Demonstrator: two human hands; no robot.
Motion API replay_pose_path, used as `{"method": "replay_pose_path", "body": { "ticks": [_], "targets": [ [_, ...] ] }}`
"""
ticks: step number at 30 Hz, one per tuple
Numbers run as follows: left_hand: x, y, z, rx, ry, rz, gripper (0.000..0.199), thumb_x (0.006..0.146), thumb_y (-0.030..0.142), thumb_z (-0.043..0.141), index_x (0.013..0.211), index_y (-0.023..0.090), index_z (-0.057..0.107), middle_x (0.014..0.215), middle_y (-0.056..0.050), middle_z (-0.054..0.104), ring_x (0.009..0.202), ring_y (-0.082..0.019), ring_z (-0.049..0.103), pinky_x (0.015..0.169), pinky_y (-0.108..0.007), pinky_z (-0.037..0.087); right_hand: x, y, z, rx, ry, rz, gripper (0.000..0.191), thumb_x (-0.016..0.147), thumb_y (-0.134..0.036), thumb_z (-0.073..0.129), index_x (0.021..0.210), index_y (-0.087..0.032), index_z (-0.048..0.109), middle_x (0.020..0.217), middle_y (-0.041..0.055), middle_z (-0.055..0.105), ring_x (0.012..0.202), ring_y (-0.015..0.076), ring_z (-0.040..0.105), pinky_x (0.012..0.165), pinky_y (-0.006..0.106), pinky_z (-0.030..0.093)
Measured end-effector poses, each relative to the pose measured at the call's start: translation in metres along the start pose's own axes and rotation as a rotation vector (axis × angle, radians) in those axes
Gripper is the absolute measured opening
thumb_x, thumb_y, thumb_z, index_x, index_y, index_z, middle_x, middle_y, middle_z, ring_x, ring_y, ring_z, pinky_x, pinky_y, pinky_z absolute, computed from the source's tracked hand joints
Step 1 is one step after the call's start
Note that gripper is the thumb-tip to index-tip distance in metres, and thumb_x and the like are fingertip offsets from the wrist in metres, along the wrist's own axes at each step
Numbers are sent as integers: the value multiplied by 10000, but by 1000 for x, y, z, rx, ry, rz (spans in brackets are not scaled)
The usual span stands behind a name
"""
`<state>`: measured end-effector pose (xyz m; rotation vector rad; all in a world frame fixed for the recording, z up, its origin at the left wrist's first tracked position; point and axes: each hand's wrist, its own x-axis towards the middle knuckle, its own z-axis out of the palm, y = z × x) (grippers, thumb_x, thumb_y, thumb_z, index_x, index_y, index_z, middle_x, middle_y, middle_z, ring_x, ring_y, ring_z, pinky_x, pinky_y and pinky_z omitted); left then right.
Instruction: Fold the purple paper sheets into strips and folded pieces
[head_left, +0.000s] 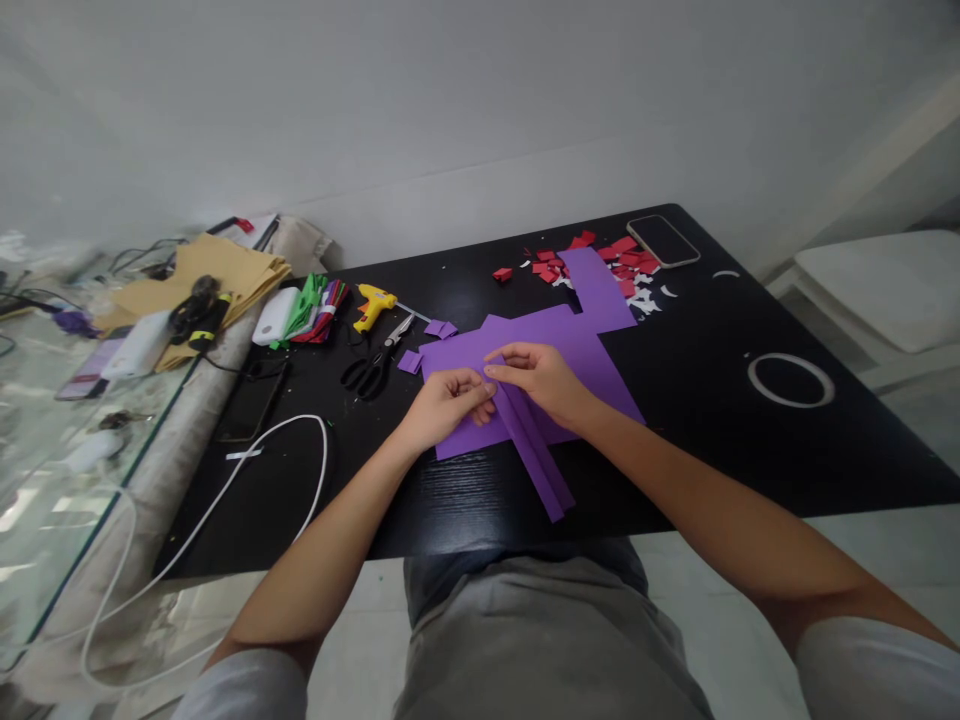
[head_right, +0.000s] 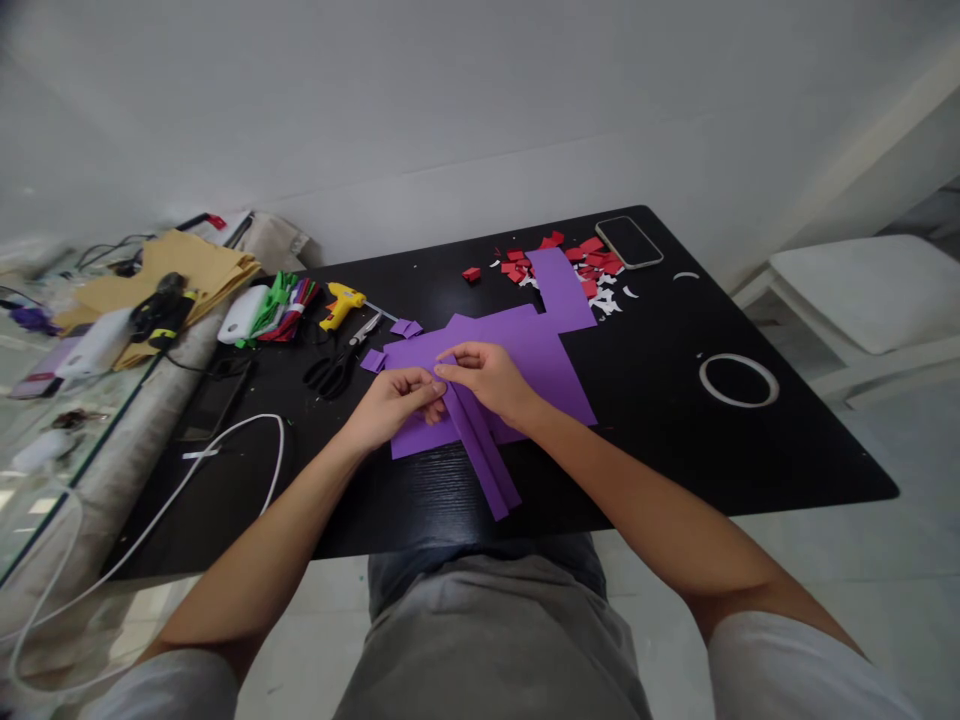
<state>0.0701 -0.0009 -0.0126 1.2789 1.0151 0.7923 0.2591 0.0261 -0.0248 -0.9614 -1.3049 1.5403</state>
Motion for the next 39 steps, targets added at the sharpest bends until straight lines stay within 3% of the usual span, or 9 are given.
{"method": "replay_pose_path", "body": {
  "ticks": [10, 16, 39],
  "targets": [
    [1, -2, 1, -8, 11, 4, 387, 838, 505, 810, 768, 144, 688, 705, -56, 754, 579, -134, 692, 627, -260, 582, 0, 3, 1, 1, 51, -5, 272, 737, -352, 862, 952, -211, 775, 887, 30, 769, 874, 196, 706, 886, 372, 547],
    [0, 0, 4, -15, 43, -6, 430, 748, 512, 894, 782, 140, 682, 667, -37, 742, 545, -130, 677, 589, -249, 566, 0, 3, 3, 26, 62, -12, 303, 732, -371, 865, 960, -201, 761, 888, 39, 775, 860, 204, 721, 850, 367, 566],
    [-1, 1, 1, 9, -10, -14, 371, 789, 471, 864, 775, 150, 679, 688, -52, 759, 580, -157, 723, 639, -279, 611, -2, 2, 5, 4, 74, -24, 238, 740, -345, 844, 907, -212, 738, 841, 21, 758, 847, 198, 714, 855, 371, 562]
  ]
}}
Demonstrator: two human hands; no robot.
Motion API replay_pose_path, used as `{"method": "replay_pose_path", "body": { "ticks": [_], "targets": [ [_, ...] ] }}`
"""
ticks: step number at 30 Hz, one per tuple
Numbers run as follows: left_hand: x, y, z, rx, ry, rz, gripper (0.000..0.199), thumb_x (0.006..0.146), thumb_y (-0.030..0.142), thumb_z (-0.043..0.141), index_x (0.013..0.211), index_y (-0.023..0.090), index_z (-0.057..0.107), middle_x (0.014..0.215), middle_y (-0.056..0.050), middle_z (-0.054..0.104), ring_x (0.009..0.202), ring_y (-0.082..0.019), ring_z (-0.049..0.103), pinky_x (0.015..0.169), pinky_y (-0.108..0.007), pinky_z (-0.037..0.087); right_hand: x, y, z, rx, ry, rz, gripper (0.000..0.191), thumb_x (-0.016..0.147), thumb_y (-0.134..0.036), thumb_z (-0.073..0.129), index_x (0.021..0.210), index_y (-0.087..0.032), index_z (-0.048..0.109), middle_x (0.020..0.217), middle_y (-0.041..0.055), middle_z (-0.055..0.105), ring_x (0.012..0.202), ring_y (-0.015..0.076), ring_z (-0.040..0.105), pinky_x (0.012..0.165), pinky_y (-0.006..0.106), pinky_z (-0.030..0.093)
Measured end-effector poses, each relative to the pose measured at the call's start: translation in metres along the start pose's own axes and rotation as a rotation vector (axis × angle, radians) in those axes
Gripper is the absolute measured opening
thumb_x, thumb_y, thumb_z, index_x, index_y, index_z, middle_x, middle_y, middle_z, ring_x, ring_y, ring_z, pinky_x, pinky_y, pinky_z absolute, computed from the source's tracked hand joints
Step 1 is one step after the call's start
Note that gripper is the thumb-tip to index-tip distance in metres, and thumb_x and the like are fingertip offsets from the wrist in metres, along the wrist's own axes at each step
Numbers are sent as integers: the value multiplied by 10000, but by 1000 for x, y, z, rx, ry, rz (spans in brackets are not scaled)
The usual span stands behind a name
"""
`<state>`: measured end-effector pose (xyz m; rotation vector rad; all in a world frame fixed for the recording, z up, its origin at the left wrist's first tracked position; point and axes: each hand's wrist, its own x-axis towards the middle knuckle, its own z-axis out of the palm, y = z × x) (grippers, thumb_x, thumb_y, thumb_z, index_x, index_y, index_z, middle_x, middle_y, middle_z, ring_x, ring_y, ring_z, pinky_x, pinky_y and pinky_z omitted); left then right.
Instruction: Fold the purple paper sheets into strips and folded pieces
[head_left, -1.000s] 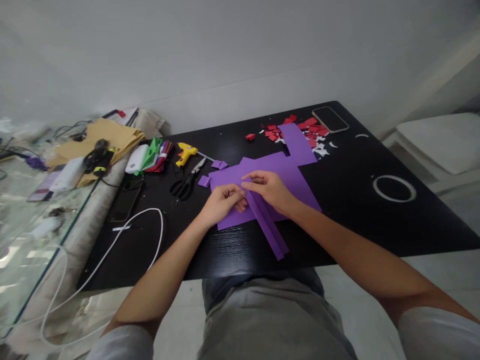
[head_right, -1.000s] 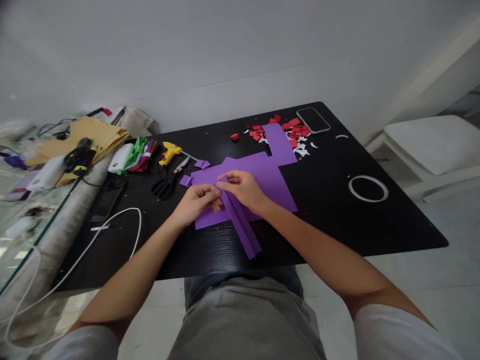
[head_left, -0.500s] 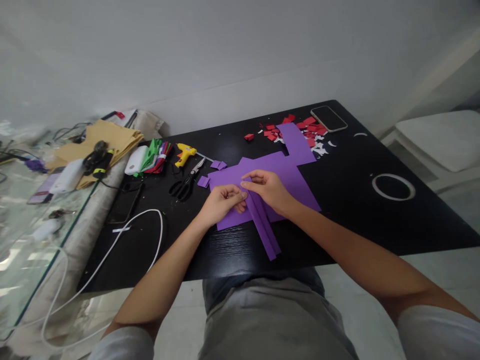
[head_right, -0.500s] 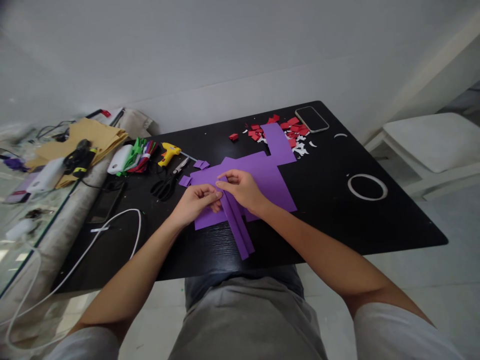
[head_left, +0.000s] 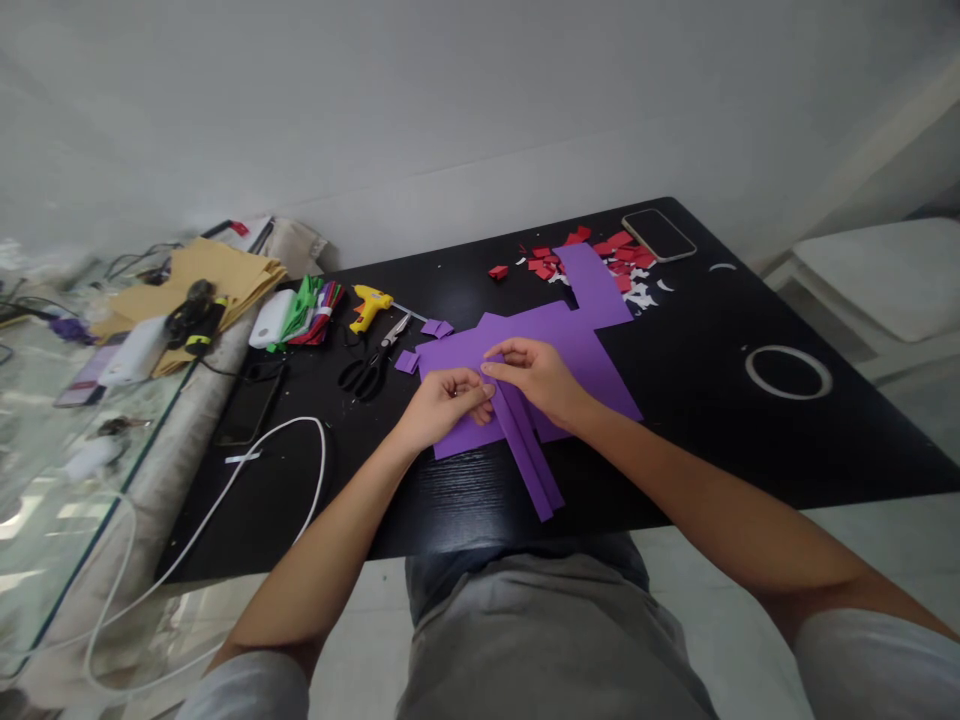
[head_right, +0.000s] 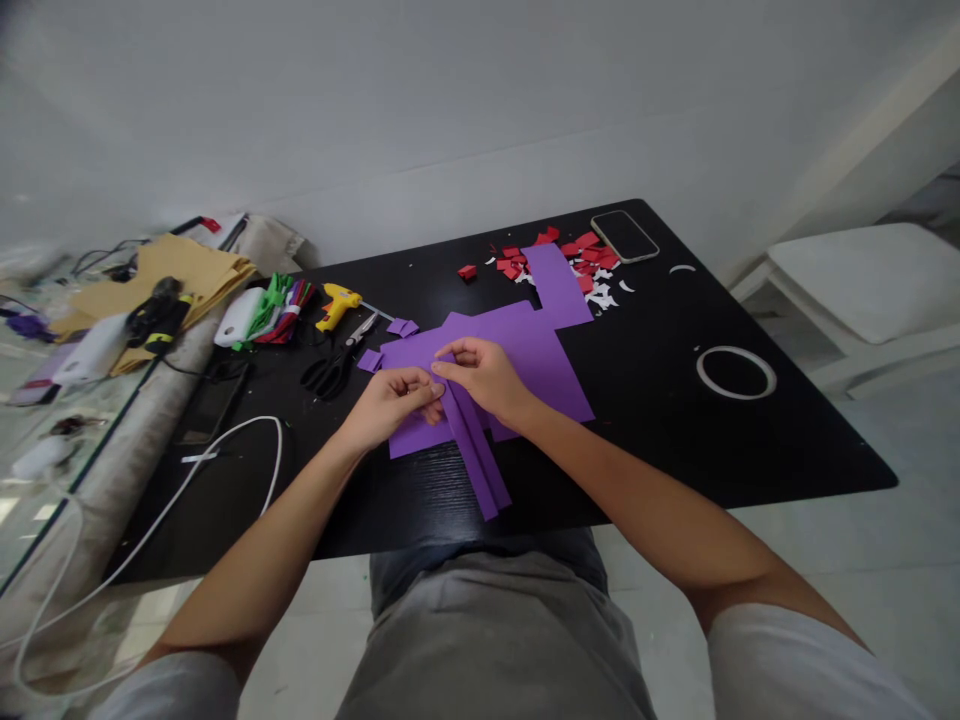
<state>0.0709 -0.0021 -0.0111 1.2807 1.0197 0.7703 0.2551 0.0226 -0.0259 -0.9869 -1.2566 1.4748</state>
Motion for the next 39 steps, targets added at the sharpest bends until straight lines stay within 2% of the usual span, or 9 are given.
{"method": "replay_pose_path", "body": {
  "ticks": [8, 16, 25, 27, 29, 32, 36, 39],
  "targets": [
    [-1, 0, -1, -11, -4, 12, 373, 788, 477, 862, 780, 151, 683, 688, -52, 761, 578, -154, 723, 636, -273, 604, 0, 1, 1, -5, 5, -3, 249, 739, -354, 844, 913, -214, 735, 816, 19, 750, 840, 205, 716, 822, 369, 564],
    [-1, 0, -1, 2, 1, 19, 372, 799, 478, 858, 796, 148, 686, 699, -57, 765, 591, -159, 728, 646, -279, 606, -2, 0, -1, -2, -6, -8, 269, 745, -344, 842, 961, -223, 737, 861, 32, 770, 857, 215, 722, 874, 398, 557],
    [-1, 1, -4, 61, 11, 52, 375, 808, 483, 854, 814, 144, 695, 714, -62, 769, 582, -144, 709, 624, -263, 587, -1, -4, 0, 22, -13, 20, 317, 722, -325, 865, 985, -215, 725, 799, 5, 741, 790, 195, 695, 822, 373, 548],
    [0, 3, -10, 86, 68, 131, 360, 818, 478, 850, 838, 146, 711, 702, -52, 762, 586, -143, 703, 627, -263, 583, -1, -4, 0, 19, -18, 19, 335, 718, -331, 865, 998, -217, 722, 769, -10, 727, 754, 184, 680, 793, 360, 544],
    [1, 4, -18, 98, 190, 271, 333, 817, 459, 859, 895, 156, 744, 708, -36, 757, 619, -146, 710, 657, -268, 589, -1, -5, 0, 22, -27, 23, 354, 712, -337, 869, 1009, -219, 716, 747, -22, 719, 735, 176, 673, 776, 347, 540],
    [2, 4, -26, 190, 327, 435, 285, 814, 417, 875, 969, 189, 804, 810, -45, 791, 711, -161, 736, 714, -283, 596, -1, -5, 0, 37, -54, 43, 376, 712, -345, 872, 1025, -217, 708, 732, -35, 712, 720, 164, 666, 766, 330, 529],
    [2, 1, -27, 404, 310, 605, 161, 849, 376, 858, 924, 233, 845, 890, -56, 821, 800, -185, 746, 764, -311, 580, -2, -4, 0, 54, -79, 80, 384, 723, -337, 863, 1047, -217, 697, 721, -43, 707, 703, 156, 657, 750, 316, 510],
    [2, 0, -26, 478, 302, 661, 144, 882, 387, 829, 903, 245, 845, 873, -47, 823, 805, -191, 744, 780, -324, 572, -2, -4, 0, 59, -87, 92, 392, 711, -329, 871, 1043, -218, 694, 720, -43, 712, 702, 159, 659, 748, 316, 507]
  ]
}}
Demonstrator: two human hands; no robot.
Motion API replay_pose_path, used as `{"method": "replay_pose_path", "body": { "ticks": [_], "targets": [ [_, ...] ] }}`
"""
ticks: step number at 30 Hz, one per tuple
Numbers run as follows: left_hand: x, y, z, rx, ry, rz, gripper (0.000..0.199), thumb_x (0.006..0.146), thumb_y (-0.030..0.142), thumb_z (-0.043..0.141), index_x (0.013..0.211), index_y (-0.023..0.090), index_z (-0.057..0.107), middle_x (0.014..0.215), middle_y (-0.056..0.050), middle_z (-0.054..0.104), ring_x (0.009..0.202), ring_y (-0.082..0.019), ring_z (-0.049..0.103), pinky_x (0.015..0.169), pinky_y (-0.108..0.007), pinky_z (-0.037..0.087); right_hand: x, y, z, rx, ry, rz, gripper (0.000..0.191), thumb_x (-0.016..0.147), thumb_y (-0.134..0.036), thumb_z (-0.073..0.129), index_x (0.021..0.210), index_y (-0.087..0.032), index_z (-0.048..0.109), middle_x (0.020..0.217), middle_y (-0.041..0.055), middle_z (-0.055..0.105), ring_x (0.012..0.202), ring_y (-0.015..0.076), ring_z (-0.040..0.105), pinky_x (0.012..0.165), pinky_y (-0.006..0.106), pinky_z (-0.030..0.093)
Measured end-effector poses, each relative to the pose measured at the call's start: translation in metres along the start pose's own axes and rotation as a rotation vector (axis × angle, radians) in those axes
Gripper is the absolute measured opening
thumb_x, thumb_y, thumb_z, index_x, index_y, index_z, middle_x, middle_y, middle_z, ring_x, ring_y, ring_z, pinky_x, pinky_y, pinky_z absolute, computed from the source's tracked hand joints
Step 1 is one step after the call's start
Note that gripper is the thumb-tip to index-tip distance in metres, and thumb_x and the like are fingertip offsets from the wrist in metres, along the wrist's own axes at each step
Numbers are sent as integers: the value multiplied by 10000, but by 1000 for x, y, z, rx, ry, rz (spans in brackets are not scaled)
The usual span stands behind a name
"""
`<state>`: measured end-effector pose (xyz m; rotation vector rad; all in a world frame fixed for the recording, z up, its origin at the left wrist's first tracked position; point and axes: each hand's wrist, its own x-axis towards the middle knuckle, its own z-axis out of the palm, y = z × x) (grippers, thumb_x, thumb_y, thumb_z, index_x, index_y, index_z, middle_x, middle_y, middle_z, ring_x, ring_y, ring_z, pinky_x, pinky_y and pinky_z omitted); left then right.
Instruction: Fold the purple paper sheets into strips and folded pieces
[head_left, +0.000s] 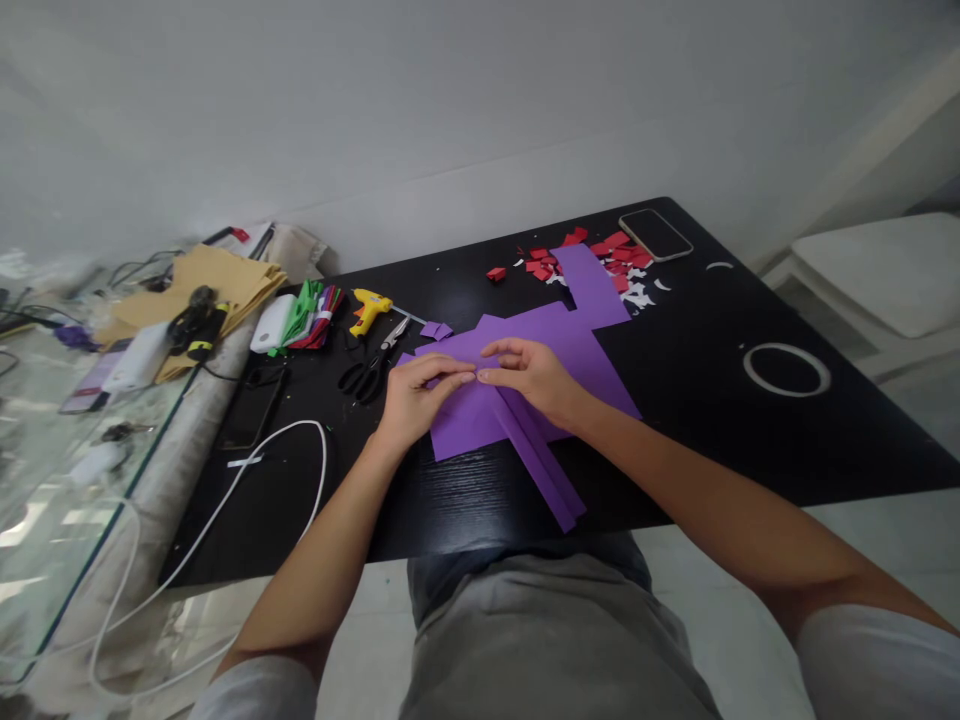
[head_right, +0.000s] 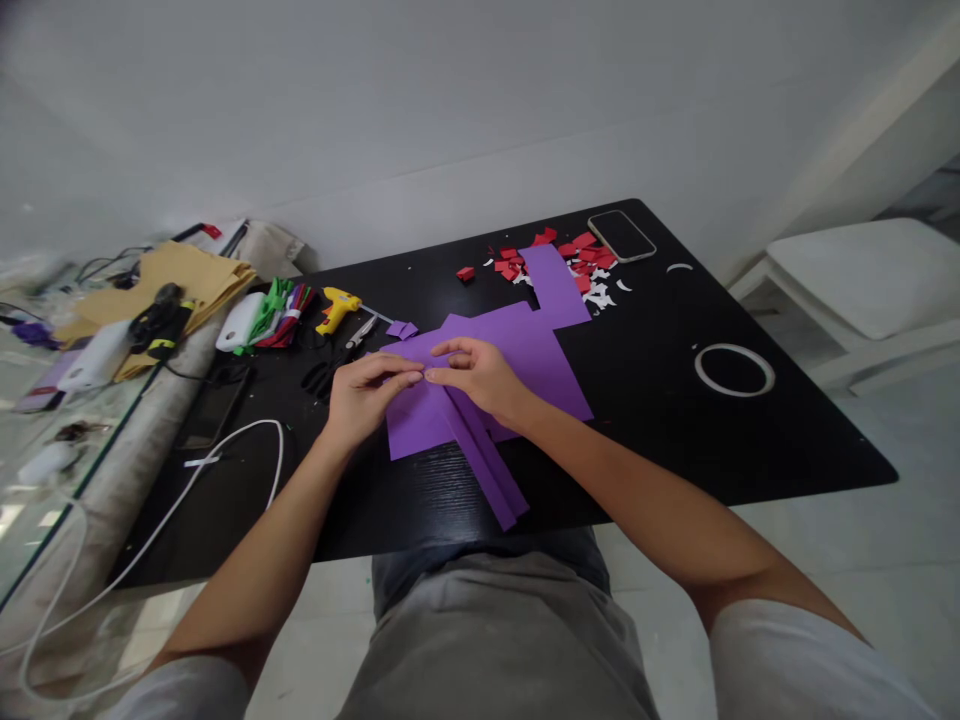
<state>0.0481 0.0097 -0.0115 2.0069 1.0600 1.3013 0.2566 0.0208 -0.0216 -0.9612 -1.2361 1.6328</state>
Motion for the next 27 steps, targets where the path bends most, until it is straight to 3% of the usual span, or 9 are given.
{"method": "replay_pose_path", "body": {
  "ticks": [15, 19, 23, 27],
  "targets": [
    [0, 0, 4, -87, -13, -198, 255, 884, 453, 801, 886, 199, 788, 795, -40, 746, 704, -163, 667, 694, -297, 524, 1, -1, 0, -11, -14, -25, 402, 698, -331, 875, 1028, -212, 678, 728, -41, 709, 688, 150, 638, 731, 315, 485],
    [0, 3, 4, -106, 36, -242, 290, 938, 470, 724, 879, 186, 732, 741, -15, 695, 661, -143, 636, 668, -279, 513, 2, 0, 0, -48, 3, -46, 401, 696, -348, 878, 1010, -209, 670, 625, -88, 579, 583, 115, 521, 624, 285, 406],
    [-2, 5, 6, -42, -45, -262, 310, 978, 466, 656, 863, 182, 707, 744, -20, 690, 656, -144, 626, 660, -283, 497, 3, 3, 0, -77, -4, -66, 390, 707, -361, 862, 1002, -205, 660, 585, -124, 431, 531, 85, 394, 572, 267, 314],
    [-4, 6, 7, 83, -72, -221, 254, 956, 403, 680, 819, 189, 692, 722, -19, 681, 657, -150, 607, 643, -288, 469, 5, 9, -1, -112, -1, -105, 383, 708, -368, 853, 990, -205, 652, 585, -129, 378, 532, 84, 360, 561, 267, 295]
  ]
}}
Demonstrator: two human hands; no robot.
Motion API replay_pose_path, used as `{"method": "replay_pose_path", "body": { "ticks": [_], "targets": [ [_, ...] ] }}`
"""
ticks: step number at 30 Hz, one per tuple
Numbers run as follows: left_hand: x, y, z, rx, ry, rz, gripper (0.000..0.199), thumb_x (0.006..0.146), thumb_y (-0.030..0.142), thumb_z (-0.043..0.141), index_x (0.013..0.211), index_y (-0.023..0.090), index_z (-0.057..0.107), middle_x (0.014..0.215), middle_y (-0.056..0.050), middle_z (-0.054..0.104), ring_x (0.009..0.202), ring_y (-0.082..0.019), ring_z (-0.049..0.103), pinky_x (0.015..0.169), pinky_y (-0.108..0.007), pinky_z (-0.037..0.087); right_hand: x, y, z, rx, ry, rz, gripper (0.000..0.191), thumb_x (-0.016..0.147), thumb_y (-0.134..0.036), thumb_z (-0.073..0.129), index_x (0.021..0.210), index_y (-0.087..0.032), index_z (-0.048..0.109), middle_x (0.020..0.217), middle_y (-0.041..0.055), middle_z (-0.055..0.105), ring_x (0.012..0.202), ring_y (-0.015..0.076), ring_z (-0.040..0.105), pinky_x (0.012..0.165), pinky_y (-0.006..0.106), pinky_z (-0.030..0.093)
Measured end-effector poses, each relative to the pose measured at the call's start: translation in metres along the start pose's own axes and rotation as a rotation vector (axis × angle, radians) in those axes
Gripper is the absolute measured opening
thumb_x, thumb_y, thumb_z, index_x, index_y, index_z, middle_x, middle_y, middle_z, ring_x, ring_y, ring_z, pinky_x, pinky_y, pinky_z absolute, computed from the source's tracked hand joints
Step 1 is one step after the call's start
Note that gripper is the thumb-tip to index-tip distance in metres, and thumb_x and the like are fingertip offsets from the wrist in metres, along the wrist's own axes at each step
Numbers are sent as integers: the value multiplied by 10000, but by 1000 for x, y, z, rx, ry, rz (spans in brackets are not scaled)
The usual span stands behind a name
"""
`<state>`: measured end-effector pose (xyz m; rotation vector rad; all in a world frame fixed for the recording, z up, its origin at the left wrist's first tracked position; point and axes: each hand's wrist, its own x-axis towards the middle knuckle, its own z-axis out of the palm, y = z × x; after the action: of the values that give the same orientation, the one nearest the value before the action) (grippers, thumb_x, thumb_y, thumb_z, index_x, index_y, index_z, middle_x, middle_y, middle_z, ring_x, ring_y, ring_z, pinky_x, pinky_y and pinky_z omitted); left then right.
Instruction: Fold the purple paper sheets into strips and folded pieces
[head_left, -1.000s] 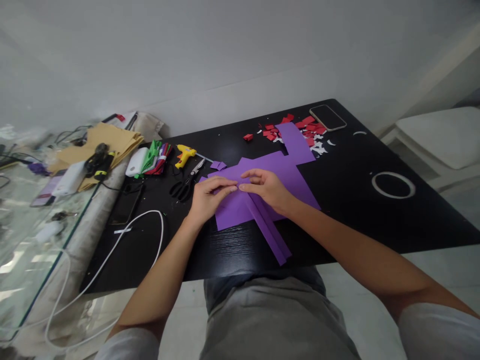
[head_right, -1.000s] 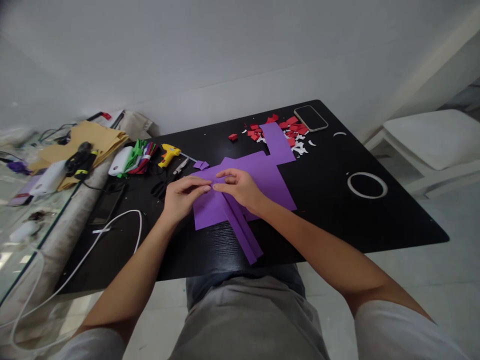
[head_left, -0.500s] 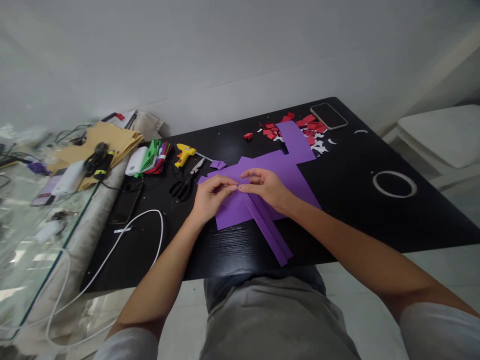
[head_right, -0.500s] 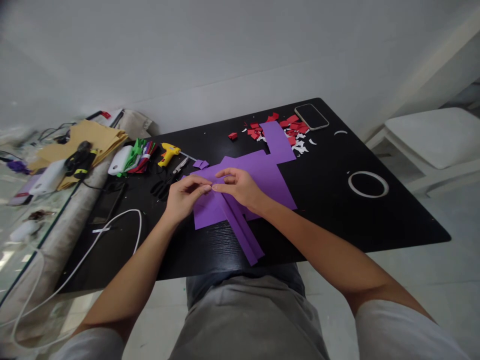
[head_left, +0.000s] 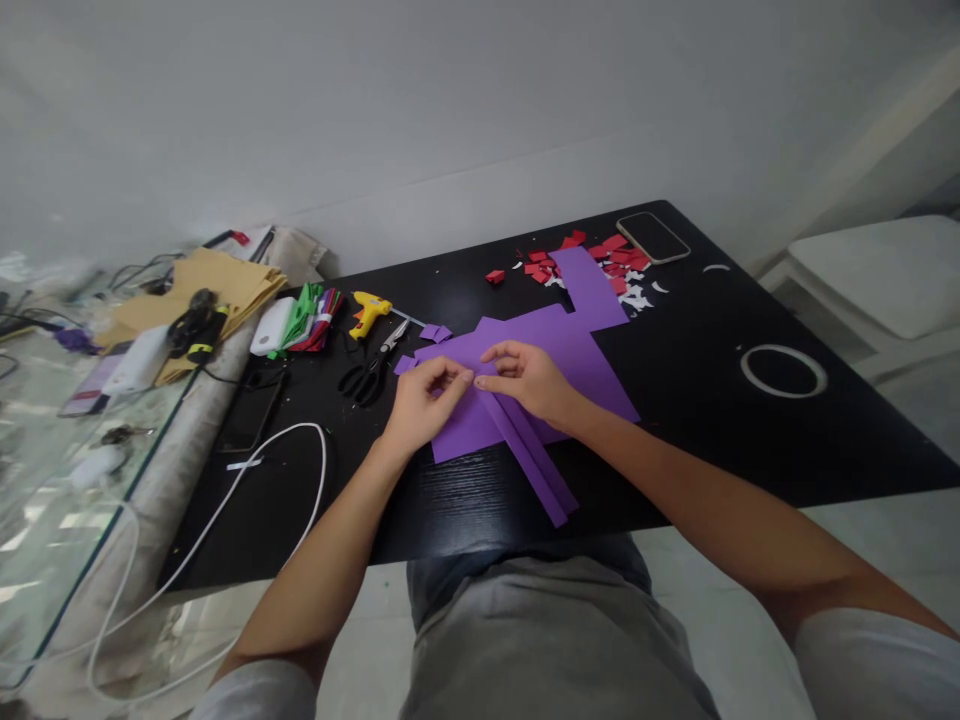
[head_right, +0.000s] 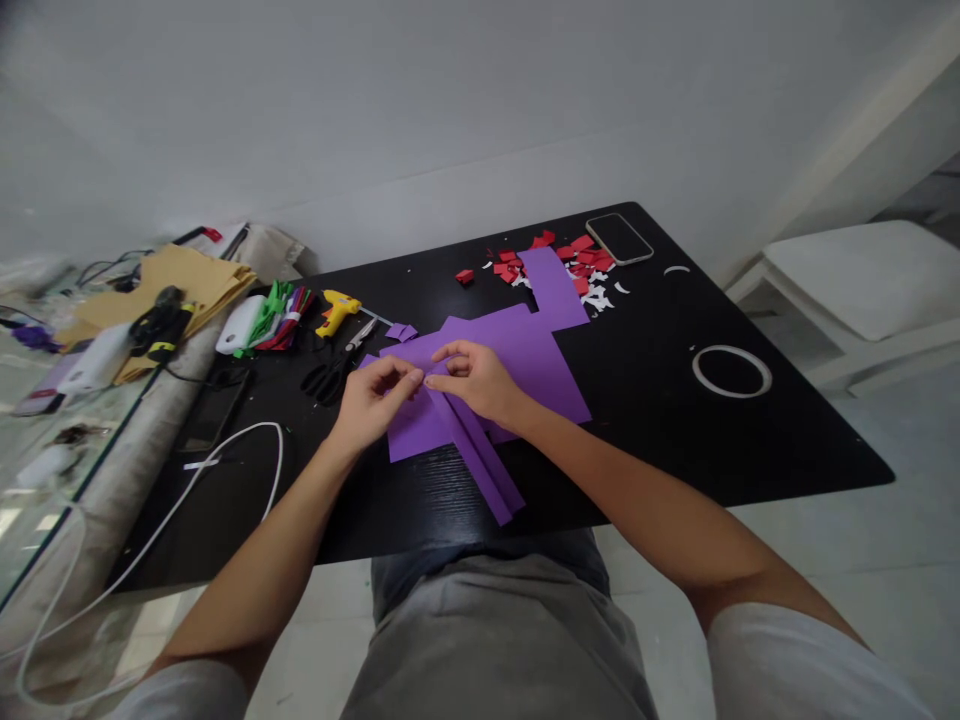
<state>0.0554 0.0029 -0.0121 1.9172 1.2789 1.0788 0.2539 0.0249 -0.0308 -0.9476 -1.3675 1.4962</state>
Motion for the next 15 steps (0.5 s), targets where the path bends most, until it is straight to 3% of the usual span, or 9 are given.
{"method": "replay_pose_path", "body": {
  "ticks": [5, 8, 11, 15],
  "targets": [
    [0, 1, 1, 128, 4, 96, 194, 984, 328, 621, 847, 195, 658, 761, -13, 667, 691, -149, 598, 675, -294, 465, 2, 5, 0, -28, 22, -21, 373, 708, -356, 855, 990, -205, 662, 573, -123, 413, 527, 90, 374, 553, 269, 325],
    [-1, 0, 3, 153, 9, 97, 185, 997, 323, 605, 865, 199, 642, 770, -9, 659, 699, -150, 592, 675, -292, 455, 1, 2, 1, -9, 46, 19, 363, 709, -339, 868, 1002, -208, 699, 579, -100, 518, 554, 111, 486, 584, 273, 421],
    [-1, -2, 5, 116, -1, 71, 209, 1012, 339, 593, 864, 199, 637, 766, -13, 673, 698, -154, 600, 684, -295, 457, -2, -2, 4, 94, -15, 131, 274, 748, -362, 860, 921, -195, 729, 710, -20, 705, 704, 157, 676, 710, 302, 556],
    [-1, -5, 6, 88, 27, 39, 221, 1007, 349, 608, 851, 196, 644, 743, -10, 663, 670, -150, 579, 655, -290, 431, -5, -3, 7, 220, -127, 306, 330, 799, -444, 852, 744, -168, 679, 804, 74, 794, 763, 203, 768, 780, 373, 640]
  ]
}}
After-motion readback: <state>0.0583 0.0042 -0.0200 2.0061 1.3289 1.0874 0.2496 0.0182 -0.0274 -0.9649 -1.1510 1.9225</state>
